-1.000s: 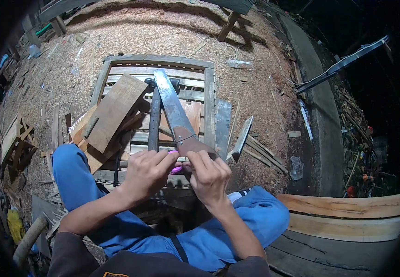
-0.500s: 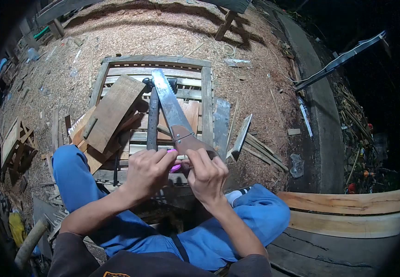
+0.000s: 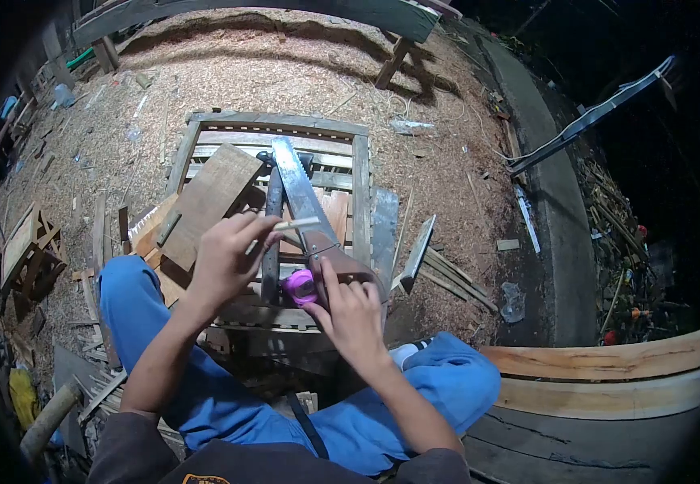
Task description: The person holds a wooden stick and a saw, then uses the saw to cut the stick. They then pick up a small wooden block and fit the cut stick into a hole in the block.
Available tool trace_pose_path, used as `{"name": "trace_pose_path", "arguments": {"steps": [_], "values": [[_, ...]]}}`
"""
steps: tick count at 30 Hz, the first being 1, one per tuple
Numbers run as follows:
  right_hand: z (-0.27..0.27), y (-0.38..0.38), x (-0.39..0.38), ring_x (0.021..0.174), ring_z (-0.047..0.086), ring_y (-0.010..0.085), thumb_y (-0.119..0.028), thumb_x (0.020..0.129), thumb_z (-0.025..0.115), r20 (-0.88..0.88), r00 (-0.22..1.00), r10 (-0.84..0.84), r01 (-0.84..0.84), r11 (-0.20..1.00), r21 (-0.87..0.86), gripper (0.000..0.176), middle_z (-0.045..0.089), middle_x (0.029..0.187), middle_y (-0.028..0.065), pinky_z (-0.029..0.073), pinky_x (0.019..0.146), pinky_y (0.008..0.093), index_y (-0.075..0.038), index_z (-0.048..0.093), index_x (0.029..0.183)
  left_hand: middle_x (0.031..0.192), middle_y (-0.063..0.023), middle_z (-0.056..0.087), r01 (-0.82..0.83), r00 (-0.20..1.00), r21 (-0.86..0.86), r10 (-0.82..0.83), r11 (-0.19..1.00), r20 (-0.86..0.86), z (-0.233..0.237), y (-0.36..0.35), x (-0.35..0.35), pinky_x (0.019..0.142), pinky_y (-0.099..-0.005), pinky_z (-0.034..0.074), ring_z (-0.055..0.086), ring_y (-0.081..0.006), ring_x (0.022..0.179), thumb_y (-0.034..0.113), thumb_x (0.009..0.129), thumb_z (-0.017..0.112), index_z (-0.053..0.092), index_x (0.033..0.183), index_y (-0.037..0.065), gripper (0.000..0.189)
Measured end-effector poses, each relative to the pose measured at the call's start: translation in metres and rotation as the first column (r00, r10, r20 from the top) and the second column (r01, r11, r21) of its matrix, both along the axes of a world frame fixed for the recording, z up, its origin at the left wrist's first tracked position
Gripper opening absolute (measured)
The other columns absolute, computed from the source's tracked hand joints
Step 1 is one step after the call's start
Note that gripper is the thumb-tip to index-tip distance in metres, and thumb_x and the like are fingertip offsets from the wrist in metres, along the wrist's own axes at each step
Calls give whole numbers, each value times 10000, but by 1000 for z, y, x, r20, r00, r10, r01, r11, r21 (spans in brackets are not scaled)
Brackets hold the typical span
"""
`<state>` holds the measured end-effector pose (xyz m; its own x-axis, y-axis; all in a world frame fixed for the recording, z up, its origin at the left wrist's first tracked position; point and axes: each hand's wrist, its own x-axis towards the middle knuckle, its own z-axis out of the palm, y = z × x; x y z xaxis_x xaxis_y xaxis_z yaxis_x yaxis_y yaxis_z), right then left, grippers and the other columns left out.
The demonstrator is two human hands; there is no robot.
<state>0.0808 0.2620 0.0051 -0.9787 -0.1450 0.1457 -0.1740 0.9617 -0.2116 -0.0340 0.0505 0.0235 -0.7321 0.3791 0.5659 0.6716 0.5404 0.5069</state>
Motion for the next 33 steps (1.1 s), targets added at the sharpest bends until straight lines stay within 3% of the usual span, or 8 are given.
{"name": "trace_pose_path", "arguments": {"steps": [5,10,14,16,22,26,28,33], "values": [[20,4,10,916,665,428,-53,838,753,-90,992,-89,52,934,-353,674,696,1013,215,532,845,497,-70,527,1473,824,-113,602,95,995,58,-94,994,-14,-5,5,6,652,-424,507,639,-327,742,168,911,751,714,1047,68,173],[31,17,41,1043,690,176,-48,919,712,-16,885,-464,269,541,-797,394,715,1177,159,551,894,330,54,641,1292,870,-115,646,155,987,37,-157,987,36,-13,10,10,676,-432,540,669,-349,789,180,945,717,685,1056,58,168],[29,1,90,628,547,66,-35,973,668,63,707,-705,268,184,-946,360,645,928,63,437,516,221,45,581,1313,927,-175,645,311,940,87,-320,946,121,-30,28,26,779,-471,523,654,-387,908,136,981,644,602,1106,10,183],[23,-2,107,595,522,63,-32,978,662,61,654,-754,253,142,-957,358,633,908,50,420,497,225,42,574,1317,932,-195,626,389,863,-12,-360,921,354,-37,45,39,756,-489,512,642,-386,891,157,988,629,539,1070,5,195],[9,-8,134,563,485,51,-32,980,673,112,585,-803,246,44,-968,353,626,853,36,389,478,227,35,578,1313,1015,-107,648,359,915,-366,-402,859,-46,-66,95,54,834,-377,544,651,-273,1024,102,853,632,585,1248,7,409],[-23,2,140,545,493,46,-22,970,677,-17,614,-789,284,241,-928,326,662,892,51,389,464,215,24,599,1283,1031,-60,638,266,934,-444,-342,856,-100,-69,111,40,825,-360,541,626,-248,1000,140,848,623,595,1160,58,324],[0,-8,134,988,648,167,-28,929,707,216,591,-778,300,-37,-953,349,675,1148,111,551,842,298,75,636,1254,1015,-59,641,243,937,-446,-328,861,-123,-68,119,31,806,-357,541,625,-257,996,140,840,635,602,1130,60,303],[-17,-1,131,1083,654,228,-79,944,708,146,588,-796,315,59,-947,377,681,1191,142,506,993,363,79,620,1275,958,-86,639,240,958,-314,-276,919,-75,-66,133,17,837,-404,517,626,-281,993,148,886,644,609,1069,58,207]]}}
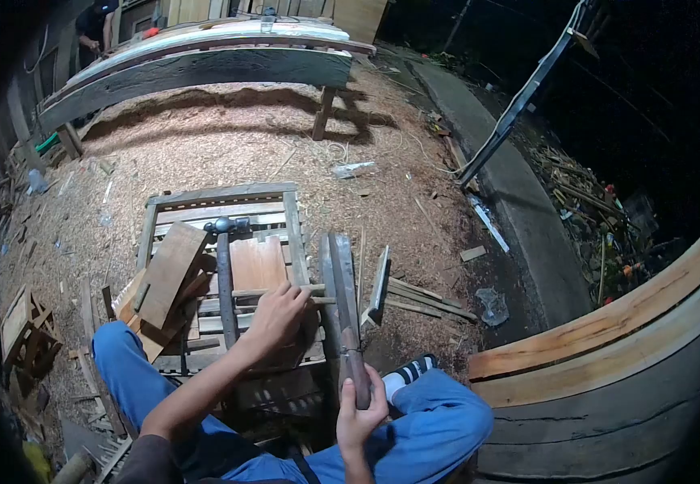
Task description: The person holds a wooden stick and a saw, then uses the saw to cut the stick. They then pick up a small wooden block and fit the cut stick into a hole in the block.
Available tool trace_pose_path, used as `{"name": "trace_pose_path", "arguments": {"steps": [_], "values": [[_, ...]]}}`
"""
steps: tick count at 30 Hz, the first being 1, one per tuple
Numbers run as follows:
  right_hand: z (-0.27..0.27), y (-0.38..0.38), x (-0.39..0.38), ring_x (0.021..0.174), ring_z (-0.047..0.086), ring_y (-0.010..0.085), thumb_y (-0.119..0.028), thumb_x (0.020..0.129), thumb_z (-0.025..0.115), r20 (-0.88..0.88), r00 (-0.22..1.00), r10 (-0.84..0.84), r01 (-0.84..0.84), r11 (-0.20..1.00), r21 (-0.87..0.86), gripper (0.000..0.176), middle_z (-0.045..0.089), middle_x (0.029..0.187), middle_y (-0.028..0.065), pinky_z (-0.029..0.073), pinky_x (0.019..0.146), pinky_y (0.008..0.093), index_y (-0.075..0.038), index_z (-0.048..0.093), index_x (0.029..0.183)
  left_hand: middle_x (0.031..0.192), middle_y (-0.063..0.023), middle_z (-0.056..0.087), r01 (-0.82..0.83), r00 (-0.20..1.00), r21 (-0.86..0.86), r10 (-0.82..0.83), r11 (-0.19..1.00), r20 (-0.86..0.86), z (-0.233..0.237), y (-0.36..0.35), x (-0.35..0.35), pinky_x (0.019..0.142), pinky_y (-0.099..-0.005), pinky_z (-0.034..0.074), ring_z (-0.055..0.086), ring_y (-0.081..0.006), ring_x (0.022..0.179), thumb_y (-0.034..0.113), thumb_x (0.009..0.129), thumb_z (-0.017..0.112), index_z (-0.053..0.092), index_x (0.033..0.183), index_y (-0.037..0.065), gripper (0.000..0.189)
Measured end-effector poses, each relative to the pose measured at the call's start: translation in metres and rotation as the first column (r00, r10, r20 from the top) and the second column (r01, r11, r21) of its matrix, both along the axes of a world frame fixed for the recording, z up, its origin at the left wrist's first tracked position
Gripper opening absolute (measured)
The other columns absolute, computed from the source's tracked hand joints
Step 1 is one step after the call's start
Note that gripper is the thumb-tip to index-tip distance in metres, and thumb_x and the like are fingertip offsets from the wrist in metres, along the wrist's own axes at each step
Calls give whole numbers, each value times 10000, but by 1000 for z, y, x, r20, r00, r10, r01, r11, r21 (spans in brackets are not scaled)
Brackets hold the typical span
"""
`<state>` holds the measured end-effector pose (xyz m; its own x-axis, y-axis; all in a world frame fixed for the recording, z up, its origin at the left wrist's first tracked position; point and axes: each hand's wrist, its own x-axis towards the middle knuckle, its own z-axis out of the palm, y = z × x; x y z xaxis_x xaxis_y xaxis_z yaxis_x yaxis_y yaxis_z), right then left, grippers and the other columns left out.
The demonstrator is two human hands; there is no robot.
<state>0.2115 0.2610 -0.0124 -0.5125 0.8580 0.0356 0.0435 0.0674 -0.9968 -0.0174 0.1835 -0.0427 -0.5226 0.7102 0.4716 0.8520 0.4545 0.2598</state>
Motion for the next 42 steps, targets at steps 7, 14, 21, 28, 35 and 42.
{"name": "trace_pose_path", "arguments": {"steps": [7,14,21,28,35,42], "values": [[-26,7,4,537,496,48,-29,983,667,29,998,49,-54,979,197,343,626,828,25,388,465,214,-7,575,1313,937,-84,623,-14,995,-80,6,997,-100,-1,3,29,869,-379,436,605,-245,990,187,899,638,629,1111,108,227],[-30,6,0,573,526,50,-50,987,672,53,996,65,-75,977,199,353,646,878,36,398,483,207,-8,572,1324,945,-64,624,61,996,-191,-71,980,-47,-11,2,29,832,-385,444,650,-235,923,187,923,612,615,1187,148,267],[9,-14,-3,1134,648,259,-149,998,690,113,991,68,-81,989,121,380,672,1211,174,500,1001,391,64,600,1300,937,-105,660,188,980,-284,-197,940,-3,1,-7,23,874,-419,451,686,-262,856,155,907,620,578,1287,160,383],[17,-10,-13,1159,647,309,-197,1018,677,152,984,90,-123,966,226,395,667,1224,210,491,1018,417,59,590,1306,922,-123,677,238,970,-268,-244,934,9,-1,-10,24,883,-414,439,689,-286,789,164,883,652,578,1314,165,437],[-20,11,-1,566,556,69,-169,1030,666,155,973,170,-205,946,251,339,635,917,86,413,470,230,2,542,1295,921,-101,667,185,983,-167,-183,968,27,-17,-11,28,893,-434,462,690,-273,804,192,866,678,596,1297,191,439],[18,1,-9,1145,622,277,-222,992,708,213,967,137,-186,954,233,377,668,1179,215,463,1021,402,71,596,1202,902,-94,653,210,978,-141,-205,968,44,-14,-9,29,868,-452,473,689,-278,775,174,872,672,611,1242,194,376]]}}
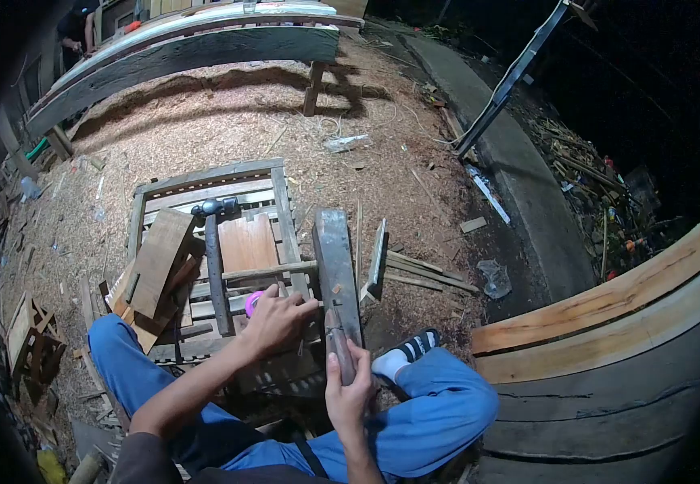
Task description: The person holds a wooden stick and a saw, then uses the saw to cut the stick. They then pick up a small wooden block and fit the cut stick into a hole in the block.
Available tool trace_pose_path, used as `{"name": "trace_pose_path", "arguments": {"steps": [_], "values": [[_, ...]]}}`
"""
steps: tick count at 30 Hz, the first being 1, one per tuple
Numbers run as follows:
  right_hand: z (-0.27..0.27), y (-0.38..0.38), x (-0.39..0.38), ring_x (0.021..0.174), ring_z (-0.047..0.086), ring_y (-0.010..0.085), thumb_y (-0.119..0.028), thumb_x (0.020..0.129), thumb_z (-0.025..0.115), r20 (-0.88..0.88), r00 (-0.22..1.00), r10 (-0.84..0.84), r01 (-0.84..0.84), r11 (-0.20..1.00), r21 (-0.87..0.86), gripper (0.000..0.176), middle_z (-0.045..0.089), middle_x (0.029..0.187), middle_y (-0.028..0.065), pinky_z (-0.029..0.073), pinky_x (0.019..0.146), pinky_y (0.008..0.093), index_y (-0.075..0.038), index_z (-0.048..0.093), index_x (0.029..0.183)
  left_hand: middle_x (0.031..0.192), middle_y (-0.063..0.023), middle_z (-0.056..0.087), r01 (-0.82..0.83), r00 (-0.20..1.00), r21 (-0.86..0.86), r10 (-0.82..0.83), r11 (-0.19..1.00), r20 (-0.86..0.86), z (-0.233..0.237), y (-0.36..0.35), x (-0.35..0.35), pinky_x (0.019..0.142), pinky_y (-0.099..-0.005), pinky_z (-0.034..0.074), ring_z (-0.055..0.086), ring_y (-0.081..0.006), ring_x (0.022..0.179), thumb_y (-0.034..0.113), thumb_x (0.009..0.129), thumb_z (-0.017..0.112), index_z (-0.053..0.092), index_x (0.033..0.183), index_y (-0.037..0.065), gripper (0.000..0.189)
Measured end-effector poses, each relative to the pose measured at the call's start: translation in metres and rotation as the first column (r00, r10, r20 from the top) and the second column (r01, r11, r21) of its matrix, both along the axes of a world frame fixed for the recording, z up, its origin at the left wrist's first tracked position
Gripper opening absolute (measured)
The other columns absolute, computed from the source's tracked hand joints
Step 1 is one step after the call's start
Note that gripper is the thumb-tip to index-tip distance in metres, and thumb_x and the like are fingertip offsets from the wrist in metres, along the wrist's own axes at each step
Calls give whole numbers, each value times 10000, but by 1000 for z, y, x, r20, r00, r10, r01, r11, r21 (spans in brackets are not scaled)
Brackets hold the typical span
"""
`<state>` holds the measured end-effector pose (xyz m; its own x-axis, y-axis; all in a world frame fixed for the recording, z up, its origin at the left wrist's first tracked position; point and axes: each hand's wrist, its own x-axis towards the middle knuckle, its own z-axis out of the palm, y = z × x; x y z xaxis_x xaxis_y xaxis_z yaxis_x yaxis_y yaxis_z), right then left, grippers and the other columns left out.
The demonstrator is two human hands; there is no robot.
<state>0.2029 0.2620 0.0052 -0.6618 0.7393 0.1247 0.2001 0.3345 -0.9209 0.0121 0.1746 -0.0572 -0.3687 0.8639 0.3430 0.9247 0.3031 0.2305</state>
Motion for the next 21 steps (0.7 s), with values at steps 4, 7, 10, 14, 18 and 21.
{"name": "trace_pose_path", "arguments": {"steps": [4,7,10,14,18,21], "values": [[13,-12,38,1068,683,290,-188,984,718,72,997,-26,23,999,43,371,704,1109,205,518,945,399,49,610,1248,900,-103,647,-59,998,44,60,997,-21,-3,0,0,843,-454,455,677,-292,724,160,885,659,627,1252,213,372],[33,-21,88,1050,680,265,-174,981,723,150,982,-111,169,874,-455,366,712,1124,202,527,945,385,63,615,1238,908,-104,648,-29,999,32,28,999,41,-1,0,1,854,-465,458,676,-300,729,151,892,651,630,1264,219,379],[26,-14,84,1058,681,275,-165,964,743,57,988,-141,148,979,-143,341,715,1127,206,527,948,378,70,640,1188,908,-110,658,5,1000,52,-6,999,27,-15,4,-6,1018,-512,452,709,-296,706,128,894,630,617,1327,255,451],[34,-13,77,1059,685,266,-138,945,763,44,988,-146,152,972,-178,303,714,1112,201,527,943,374,74,660,1136,916,-112,658,-13,998,12,12,1000,60,-18,-1,-4,1000,-505,468,704,-301,745,123,888,635,599,1346,252,477],[34,-16,81,976,695,258,-114,959,746,-29,982,-185,174,958,-229,353,707,1069,144,546,889,373,57,601,1232,914,-114,661,-19,1000,89,18,996,7,-16,3,-5,948,-481,472,699,-294,731,121,884,643,603,1334,248,470],[51,-19,61,1046,662,254,-112,985,713,-39,937,-346,304,870,-389,412,677,1103,132,527,934,371,51,535,1319,912,-110,666,-43,999,31,42,999,29,-13,-2,-2,907,-464,466,692,-281,752,167,921,633,616,1302,241,388]]}}
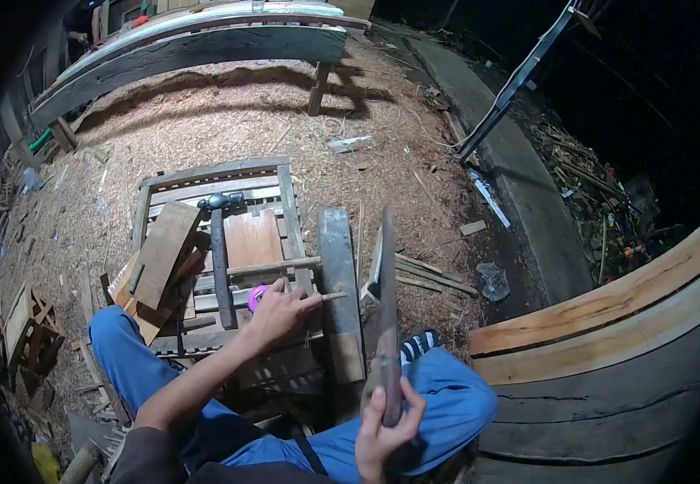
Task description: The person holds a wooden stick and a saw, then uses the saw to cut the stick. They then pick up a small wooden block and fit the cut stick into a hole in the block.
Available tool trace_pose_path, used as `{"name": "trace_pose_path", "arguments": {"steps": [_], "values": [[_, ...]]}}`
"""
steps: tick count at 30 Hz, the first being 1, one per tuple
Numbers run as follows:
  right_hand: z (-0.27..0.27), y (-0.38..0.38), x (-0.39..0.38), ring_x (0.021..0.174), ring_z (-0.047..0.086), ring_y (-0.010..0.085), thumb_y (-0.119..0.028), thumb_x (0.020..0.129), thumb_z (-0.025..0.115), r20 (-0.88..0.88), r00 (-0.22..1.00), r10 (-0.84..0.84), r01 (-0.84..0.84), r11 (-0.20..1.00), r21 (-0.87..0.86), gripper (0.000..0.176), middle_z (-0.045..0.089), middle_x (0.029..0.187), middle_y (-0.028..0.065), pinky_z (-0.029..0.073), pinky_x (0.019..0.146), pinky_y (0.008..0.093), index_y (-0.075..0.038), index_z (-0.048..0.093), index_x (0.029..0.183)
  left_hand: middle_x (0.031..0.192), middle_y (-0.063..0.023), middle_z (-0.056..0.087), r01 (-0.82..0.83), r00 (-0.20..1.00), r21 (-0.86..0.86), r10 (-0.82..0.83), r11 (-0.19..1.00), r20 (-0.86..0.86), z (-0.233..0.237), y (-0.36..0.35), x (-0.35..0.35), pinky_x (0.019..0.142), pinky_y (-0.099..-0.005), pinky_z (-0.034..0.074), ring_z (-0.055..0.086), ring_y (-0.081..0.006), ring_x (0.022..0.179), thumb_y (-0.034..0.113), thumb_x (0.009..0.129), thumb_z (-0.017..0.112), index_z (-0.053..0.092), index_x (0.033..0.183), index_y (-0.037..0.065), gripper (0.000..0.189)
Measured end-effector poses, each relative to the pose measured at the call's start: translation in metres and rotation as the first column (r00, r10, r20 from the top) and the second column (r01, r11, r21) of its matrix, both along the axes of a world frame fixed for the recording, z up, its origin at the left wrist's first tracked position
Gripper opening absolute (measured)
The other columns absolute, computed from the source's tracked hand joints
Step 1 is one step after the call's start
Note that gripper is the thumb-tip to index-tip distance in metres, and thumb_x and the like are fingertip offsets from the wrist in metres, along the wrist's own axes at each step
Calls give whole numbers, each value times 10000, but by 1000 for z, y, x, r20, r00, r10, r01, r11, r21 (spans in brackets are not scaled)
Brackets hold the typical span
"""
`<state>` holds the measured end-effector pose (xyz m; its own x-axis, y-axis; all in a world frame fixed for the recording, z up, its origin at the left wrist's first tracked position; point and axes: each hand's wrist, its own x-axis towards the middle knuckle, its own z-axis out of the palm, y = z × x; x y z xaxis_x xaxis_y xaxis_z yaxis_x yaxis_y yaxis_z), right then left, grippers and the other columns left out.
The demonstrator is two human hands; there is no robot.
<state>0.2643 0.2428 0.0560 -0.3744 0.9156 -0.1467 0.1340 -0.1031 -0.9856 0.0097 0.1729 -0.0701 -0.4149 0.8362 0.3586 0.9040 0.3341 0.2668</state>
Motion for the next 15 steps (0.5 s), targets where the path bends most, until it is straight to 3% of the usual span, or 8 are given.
{"name": "trace_pose_path", "arguments": {"steps": [2,4,5,10,11,15], "values": [[-26,20,-26,1130,629,247,-123,992,704,-81,996,33,-8,958,286,371,660,1163,154,498,992,367,56,565,1286,909,-106,668,11,1000,-22,-11,1000,-2,1,5,0,876,-455,463,685,-277,776,214,959,623,627,1273,234,315],[-47,30,-56,1162,614,244,-143,995,705,-88,986,141,-117,963,241,349,645,1222,167,481,1018,366,58,591,1256,869,-99,672,-30,999,11,30,999,-21,-3,5,1,882,-446,465,684,-269,742,237,967,634,648,1218,218,253],[-75,42,-70,516,457,32,-154,1012,699,-73,971,227,-166,865,473,318,593,842,22,364,435,207,-34,558,1270,869,-99,672,-33,999,14,33,999,-27,-3,5,2,882,-446,465,684,-269,742,237,967,634,648,1218,218,253],[-107,44,-98,498,452,32,-182,1012,709,-47,959,278,-224,855,468,318,594,816,15,368,417,211,-34,570,1256,842,-88,677,-17,996,134,28,991,-84,0,5,1,866,-430,465,680,-258,744,245,964,651,651,1169,143,229],[-109,44,-98,496,451,34,-181,1012,707,-44,959,280,-231,863,450,316,594,810,16,368,415,212,-35,570,1257,867,-79,683,-27,1000,56,27,998,-15,0,4,3,874,-425,466,684,-244,800,227,954,647,644,1169,131,236],[-104,45,-97,490,444,33,-172,1012,704,-38,952,303,-263,878,399,314,592,812,20,366,410,213,-33,567,1258,884,-79,692,-24,999,34,25,999,-38,-4,3,1,900,-414,465,694,-227,798,170,944,591,619,1231,160,289]]}}
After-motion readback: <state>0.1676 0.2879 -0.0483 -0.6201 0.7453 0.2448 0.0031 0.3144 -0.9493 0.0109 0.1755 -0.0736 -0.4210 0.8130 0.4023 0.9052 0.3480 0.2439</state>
